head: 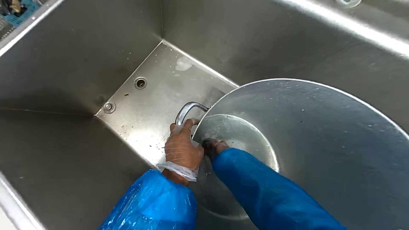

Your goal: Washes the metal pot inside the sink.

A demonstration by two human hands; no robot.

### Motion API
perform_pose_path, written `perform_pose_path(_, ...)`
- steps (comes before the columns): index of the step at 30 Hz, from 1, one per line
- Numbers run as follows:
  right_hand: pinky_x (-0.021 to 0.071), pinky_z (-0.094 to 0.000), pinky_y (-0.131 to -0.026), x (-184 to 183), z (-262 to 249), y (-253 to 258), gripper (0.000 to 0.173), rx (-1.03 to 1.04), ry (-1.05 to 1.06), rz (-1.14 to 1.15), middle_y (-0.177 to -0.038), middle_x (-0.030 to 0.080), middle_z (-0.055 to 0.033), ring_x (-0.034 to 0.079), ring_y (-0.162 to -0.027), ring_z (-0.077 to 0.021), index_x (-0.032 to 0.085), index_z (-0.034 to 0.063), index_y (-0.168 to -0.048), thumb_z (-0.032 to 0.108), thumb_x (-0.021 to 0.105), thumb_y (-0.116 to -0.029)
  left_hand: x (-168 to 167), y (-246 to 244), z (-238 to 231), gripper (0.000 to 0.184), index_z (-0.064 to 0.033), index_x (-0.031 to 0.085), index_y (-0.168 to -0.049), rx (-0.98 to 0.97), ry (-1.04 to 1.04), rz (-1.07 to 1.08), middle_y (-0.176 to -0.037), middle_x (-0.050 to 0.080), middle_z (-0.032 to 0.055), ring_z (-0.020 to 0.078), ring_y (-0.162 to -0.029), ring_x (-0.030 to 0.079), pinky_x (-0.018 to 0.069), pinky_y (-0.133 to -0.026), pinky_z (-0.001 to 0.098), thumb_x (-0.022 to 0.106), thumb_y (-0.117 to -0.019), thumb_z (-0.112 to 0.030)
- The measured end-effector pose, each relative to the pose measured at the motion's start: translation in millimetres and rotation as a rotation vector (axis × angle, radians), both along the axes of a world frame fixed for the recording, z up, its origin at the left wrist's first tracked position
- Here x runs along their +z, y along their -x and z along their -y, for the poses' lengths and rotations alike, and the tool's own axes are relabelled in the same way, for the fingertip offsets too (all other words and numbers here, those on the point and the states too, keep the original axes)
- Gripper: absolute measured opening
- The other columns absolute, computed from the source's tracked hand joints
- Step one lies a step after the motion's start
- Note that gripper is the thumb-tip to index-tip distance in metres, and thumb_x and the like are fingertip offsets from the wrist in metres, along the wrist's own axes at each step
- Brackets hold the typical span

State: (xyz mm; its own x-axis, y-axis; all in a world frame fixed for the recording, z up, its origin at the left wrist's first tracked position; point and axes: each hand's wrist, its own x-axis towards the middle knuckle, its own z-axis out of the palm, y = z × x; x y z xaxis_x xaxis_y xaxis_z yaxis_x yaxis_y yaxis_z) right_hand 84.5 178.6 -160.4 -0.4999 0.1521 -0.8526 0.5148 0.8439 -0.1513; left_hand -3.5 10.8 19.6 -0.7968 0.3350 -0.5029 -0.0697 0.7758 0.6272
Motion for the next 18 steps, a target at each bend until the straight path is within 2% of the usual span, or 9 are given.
perform_pose_path(2,0.0344,-0.0613,-0.117,6.4,32.0,-29.3,0.039,0.042,0.046,0.014,-0.146,0.055,-0.0289,0.046,-0.140,-0.0485,0.058,-0.0033,-0.140,0.009,0.056,-0.1039,-0.2,0.0,1.3,0.056,-0.0255,0.061,-0.137,-0.009,-0.011,-0.022,-0.129,0.058,0.0221,0.0371,-0.090,0.066,0.0548,-0.069,0.0560,0.074,-0.0862,-0.008)
perform_pose_path(4,0.0276,-0.0630,-0.121,8.5,52.8,-56.2,0.042,0.234,0.180,0.148,-0.154,0.047,-0.0279,0.037,-0.147,-0.0491,0.051,-0.0039,-0.146,0.005,0.051,-0.1055,1.4,0.2,1.8,0.058,-0.0255,0.060,-0.139,-0.011,-0.001,-0.005,-0.130,0.057,0.0236,0.0389,-0.093,0.066,0.0540,-0.071,0.0574,0.074,-0.0855,-0.006)
perform_pose_path(5,0.0275,-0.0638,-0.120,9.0,48.9,-53.0,0.043,0.291,0.210,0.190,-0.155,0.046,-0.0276,0.036,-0.148,-0.0493,0.050,-0.0033,-0.147,0.006,0.052,-0.1054,2.2,-0.1,1.4,0.059,-0.0258,0.059,-0.139,-0.010,0.005,0.003,-0.131,0.056,0.0242,0.0395,-0.093,0.066,0.0541,-0.071,0.0579,0.074,-0.0856,-0.006)
perform_pose_path(8,0.0369,-0.0608,-0.116,1.8,8.6,-10.3,0.041,0.103,0.084,0.079,-0.144,0.057,-0.0274,0.049,-0.138,-0.0470,0.058,-0.0008,-0.141,0.013,0.061,-0.1026,2.8,-0.1,0.3,0.058,-0.0254,0.060,-0.139,-0.013,0.008,0.006,-0.130,0.057,0.0238,0.0376,-0.090,0.066,0.0545,-0.070,0.0563,0.072,-0.0863,-0.006)
perform_pose_path(9,0.0380,-0.0614,-0.115,0.7,-3.2,1.4,0.040,0.023,0.028,0.024,-0.142,0.059,-0.0262,0.051,-0.137,-0.0468,0.061,0.0013,-0.138,0.013,0.064,-0.1001,3.0,-0.1,-0.2,0.056,-0.0251,0.061,-0.138,-0.007,0.009,0.012,-0.129,0.057,0.0227,0.0362,-0.090,0.066,0.0545,-0.071,0.0551,0.073,-0.0868,-0.005)
perform_pose_path(10,0.0344,-0.0601,-0.117,3.7,-5.1,6.0,0.042,-0.022,0.001,0.024,-0.146,0.055,-0.0256,0.047,-0.140,-0.0463,0.058,0.0010,-0.141,0.011,0.064,-0.1005,2.6,-0.2,-0.7,0.056,-0.0250,0.061,-0.137,-0.005,0.008,0.013,-0.129,0.057,0.0222,0.0358,-0.091,0.066,0.0546,-0.072,0.0547,0.073,-0.0868,-0.005)
perform_pose_path(12,0.0339,-0.0593,-0.118,12.5,27.2,-19.5,0.039,-0.028,0.022,0.039,-0.147,0.053,-0.0287,0.046,-0.142,-0.0467,0.057,-0.0044,-0.141,0.008,0.057,-0.1040,1.0,-0.7,0.5,0.057,-0.0255,0.060,-0.138,-0.009,0.002,-0.001,-0.129,0.057,0.0224,0.0369,-0.091,0.066,0.0549,-0.070,0.0552,0.074,-0.0864,-0.007)
perform_pose_path(15,0.0292,-0.0625,-0.120,-1.3,51.0,-66.5,0.039,0.154,0.190,0.145,-0.151,0.050,-0.0282,0.038,-0.146,-0.0480,0.054,-0.0058,-0.143,0.007,0.051,-0.1055,1.9,-1.0,-0.1,0.058,-0.0262,0.060,-0.139,-0.005,0.003,-0.004,-0.128,0.058,0.0233,0.0383,-0.092,0.066,0.0539,-0.070,0.0563,0.073,-0.0863,-0.006)
perform_pose_path(18,0.0353,-0.0613,-0.116,-5.0,14.2,-30.9,0.040,0.043,0.099,0.081,-0.145,0.055,-0.0296,0.047,-0.140,-0.0488,0.058,-0.0032,-0.140,0.015,0.058,-0.1045,0.2,-3.4,2.0,0.059,-0.0277,0.057,-0.141,-0.026,0.006,0.003,-0.131,0.056,0.0239,0.0380,-0.086,0.067,0.0548,-0.067,0.0564,0.072,-0.0878,-0.007)
